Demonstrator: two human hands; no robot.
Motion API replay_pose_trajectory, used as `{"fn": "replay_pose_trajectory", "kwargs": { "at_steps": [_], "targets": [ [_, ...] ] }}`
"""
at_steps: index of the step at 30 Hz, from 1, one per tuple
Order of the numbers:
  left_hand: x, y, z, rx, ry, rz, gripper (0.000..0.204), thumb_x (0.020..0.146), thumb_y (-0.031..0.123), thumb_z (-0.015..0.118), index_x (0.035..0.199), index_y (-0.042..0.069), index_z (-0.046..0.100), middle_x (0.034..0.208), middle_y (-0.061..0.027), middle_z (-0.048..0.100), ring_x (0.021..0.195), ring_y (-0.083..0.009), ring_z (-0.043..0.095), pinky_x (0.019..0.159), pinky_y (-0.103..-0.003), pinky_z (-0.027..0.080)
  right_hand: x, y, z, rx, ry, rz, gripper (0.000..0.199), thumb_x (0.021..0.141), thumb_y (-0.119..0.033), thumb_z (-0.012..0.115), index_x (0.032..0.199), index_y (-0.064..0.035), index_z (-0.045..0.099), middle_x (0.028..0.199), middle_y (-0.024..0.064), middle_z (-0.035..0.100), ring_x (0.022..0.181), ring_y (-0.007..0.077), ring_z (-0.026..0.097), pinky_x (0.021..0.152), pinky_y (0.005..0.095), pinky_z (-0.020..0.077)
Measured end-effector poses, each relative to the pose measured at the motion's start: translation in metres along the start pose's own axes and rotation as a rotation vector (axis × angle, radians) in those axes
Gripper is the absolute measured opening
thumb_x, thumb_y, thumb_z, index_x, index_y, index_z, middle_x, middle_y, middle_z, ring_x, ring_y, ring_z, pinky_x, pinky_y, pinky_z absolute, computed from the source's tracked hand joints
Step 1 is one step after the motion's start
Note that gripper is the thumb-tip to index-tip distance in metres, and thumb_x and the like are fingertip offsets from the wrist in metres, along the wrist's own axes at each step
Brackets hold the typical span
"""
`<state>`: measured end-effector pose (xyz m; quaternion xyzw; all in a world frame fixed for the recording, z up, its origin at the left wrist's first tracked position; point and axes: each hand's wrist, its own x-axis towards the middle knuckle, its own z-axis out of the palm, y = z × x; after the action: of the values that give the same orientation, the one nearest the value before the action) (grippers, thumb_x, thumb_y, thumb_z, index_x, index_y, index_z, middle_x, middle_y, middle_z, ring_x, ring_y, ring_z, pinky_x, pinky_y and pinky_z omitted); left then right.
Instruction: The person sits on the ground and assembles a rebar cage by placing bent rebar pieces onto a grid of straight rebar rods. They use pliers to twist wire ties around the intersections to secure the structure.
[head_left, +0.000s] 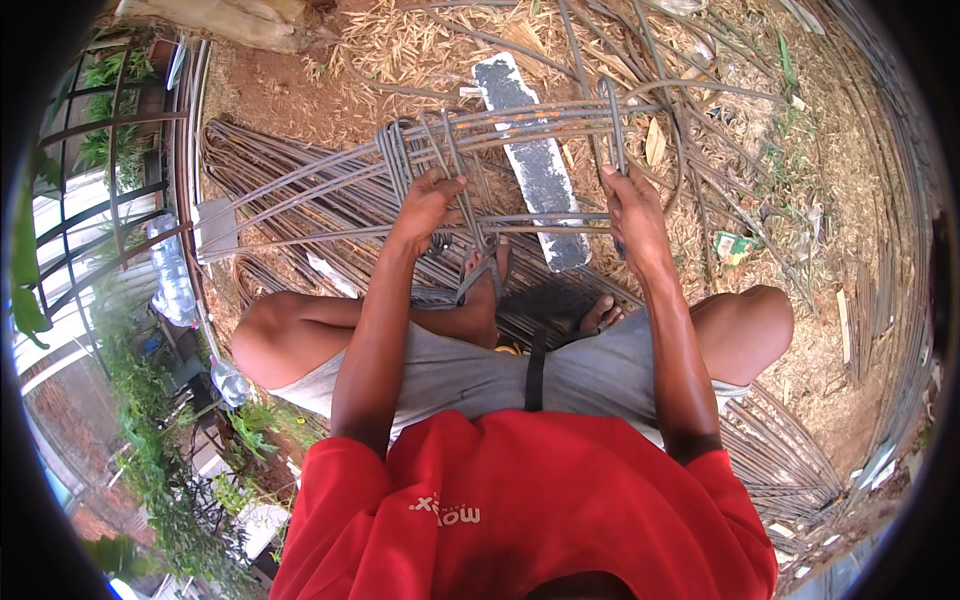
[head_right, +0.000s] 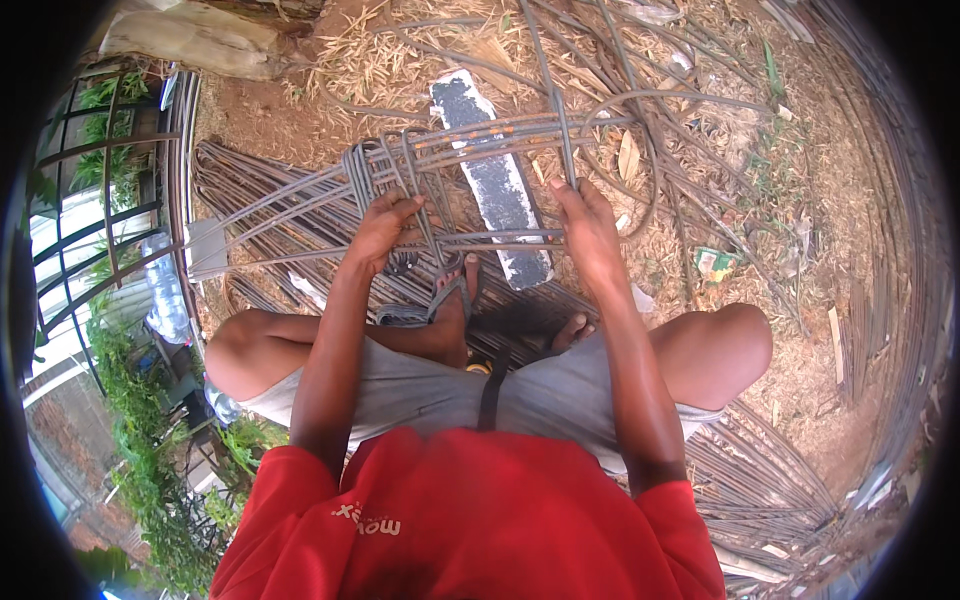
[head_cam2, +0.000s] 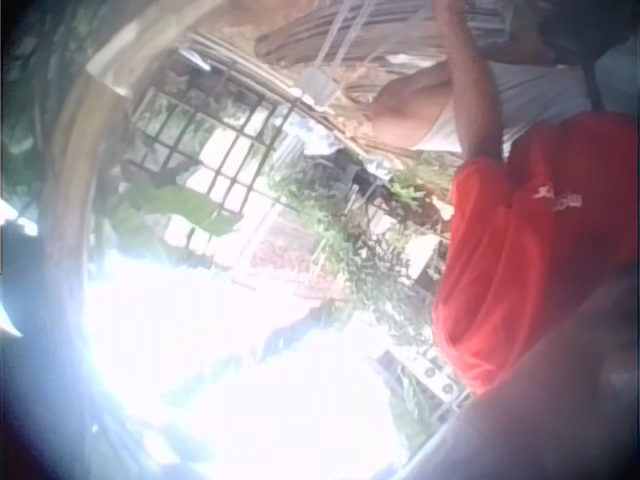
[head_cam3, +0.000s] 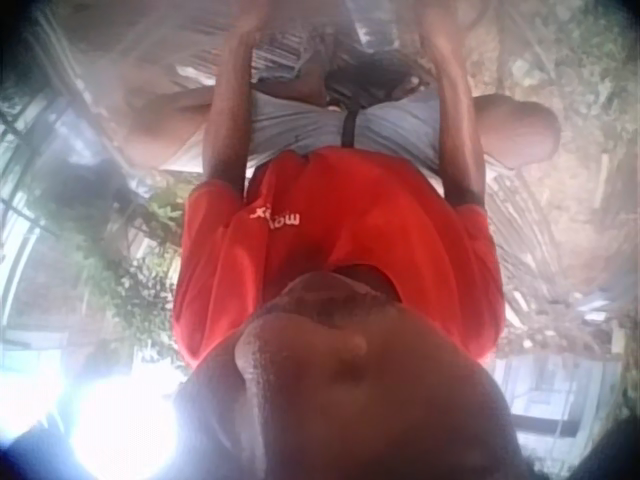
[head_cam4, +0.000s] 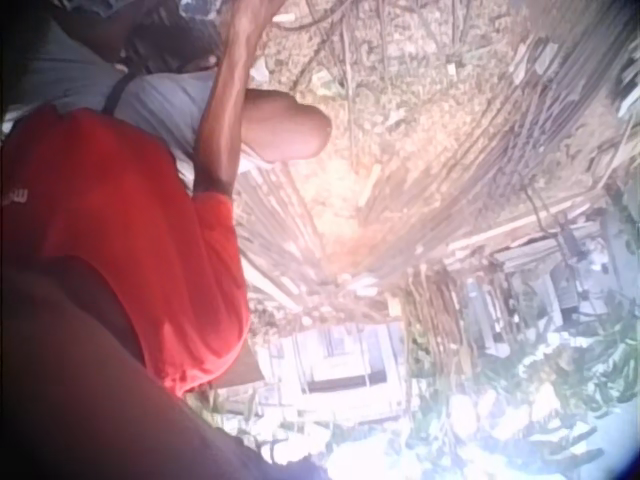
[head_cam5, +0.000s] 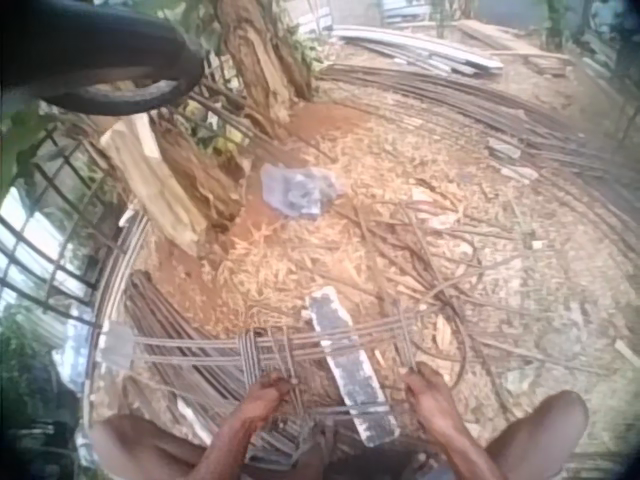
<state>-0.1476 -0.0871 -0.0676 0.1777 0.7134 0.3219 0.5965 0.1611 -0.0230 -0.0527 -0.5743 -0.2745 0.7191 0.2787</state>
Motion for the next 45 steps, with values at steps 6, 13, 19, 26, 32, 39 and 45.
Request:
{"fn": "replay_pose_trajectory", "kwargs": {
  "at_steps": [6,13,19,26,32,39,45],
  "targets": [
    [0.005,-0.003,-0.005,0.171,-0.008,0.071,0.035,0.105,0.027,0.071,0.120,-0.003,0.065,0.107,-0.0138,0.075,0.095,-0.0239,0.075,0.082,-0.037,0.061,0.011,0.011,-0.003,-0.101,-0.119,-0.049,0.039,0.112,-0.038,0.059,0.092,-0.0050,0.061,0.065,0.0029,0.059,0.051,0.0110,0.054,0.050,0.0271,0.0446],
    [-0.005,0.003,-0.019,0.507,0.031,0.029,0.051,0.104,0.044,0.072,0.120,-0.004,0.071,0.109,-0.0098,0.074,0.103,-0.0192,0.068,0.092,-0.033,0.054,0.022,0.016,-0.006,-0.436,-0.076,-0.126,0.041,0.108,-0.036,0.061,0.109,0.0031,0.072,0.083,0.0119,0.076,0.073,0.0194,0.071,0.069,0.0363,0.0548],
    [-0.020,0.015,-0.014,0.886,-0.070,-0.011,0.067,0.099,0.056,0.070,0.126,-0.005,0.072,0.115,-0.0262,0.076,0.112,-0.0361,0.073,0.101,-0.040,0.054,0.017,0.013,-0.004,-0.608,-0.054,-0.209,0.038,0.102,-0.033,0.065,0.104,0.0025,0.076,0.091,0.0174,0.077,0.081,0.0328,0.073,0.079,0.0437,0.0563],
    [-0.005,0.017,-0.012,1.050,-0.014,0.049,0.060,0.097,0.053,0.074,0.110,-0.006,0.074,0.098,-0.0179,0.075,0.095,-0.0294,0.071,0.092,-0.037,0.053,0.015,0.007,-0.019,-1.035,0.071,-0.441,0.037,0.095,-0.032,0.072,0.115,-0.0024,0.081,0.108,0.0269,0.073,0.105,0.0453,0.070,0.095,0.0522,0.0543],
    [0.016,0.009,-0.017,0.933,-0.017,0.058,0.069,0.095,0.056,0.073,0.117,-0.010,0.073,0.106,-0.0276,0.077,0.102,-0.0374,0.075,0.095,-0.044,0.055,-0.014,-0.062,-0.068,-0.644,0.136,-0.427,0.043,0.099,-0.040,0.073,0.115,0.0006,0.080,0.100,0.0192,0.077,0.097,0.0307,0.074,0.087,0.0429,0.0553],
    [0.029,0.055,-0.020,0.830,-0.057,-0.051,0.057,0.103,0.047,0.072,0.120,-0.007,0.070,0.107,-0.0166,0.076,0.091,-0.0230,0.075,0.079,-0.033,0.059,-0.126,-0.087,-0.220,0.108,0.965,-0.924,0.027,0.102,-0.022,0.071,0.113,0.0027,0.076,0.080,0.0049,0.071,0.069,0.0099,0.063,0.066,0.0247,0.0508],
    [0.025,0.123,-0.029,0.952,0.004,0.006,0.062,0.104,0.054,0.069,0.127,-0.003,0.068,0.113,-0.0182,0.077,0.096,-0.0253,0.075,0.086,-0.037,0.058,-0.152,0.105,-0.289,-0.008,1.206,-0.013,0.029,0.097,-0.024,0.067,0.111,0.0000,0.076,0.094,0.0137,0.077,0.085,0.0191,0.069,0.080,0.0372,0.0557]
  ]
}}
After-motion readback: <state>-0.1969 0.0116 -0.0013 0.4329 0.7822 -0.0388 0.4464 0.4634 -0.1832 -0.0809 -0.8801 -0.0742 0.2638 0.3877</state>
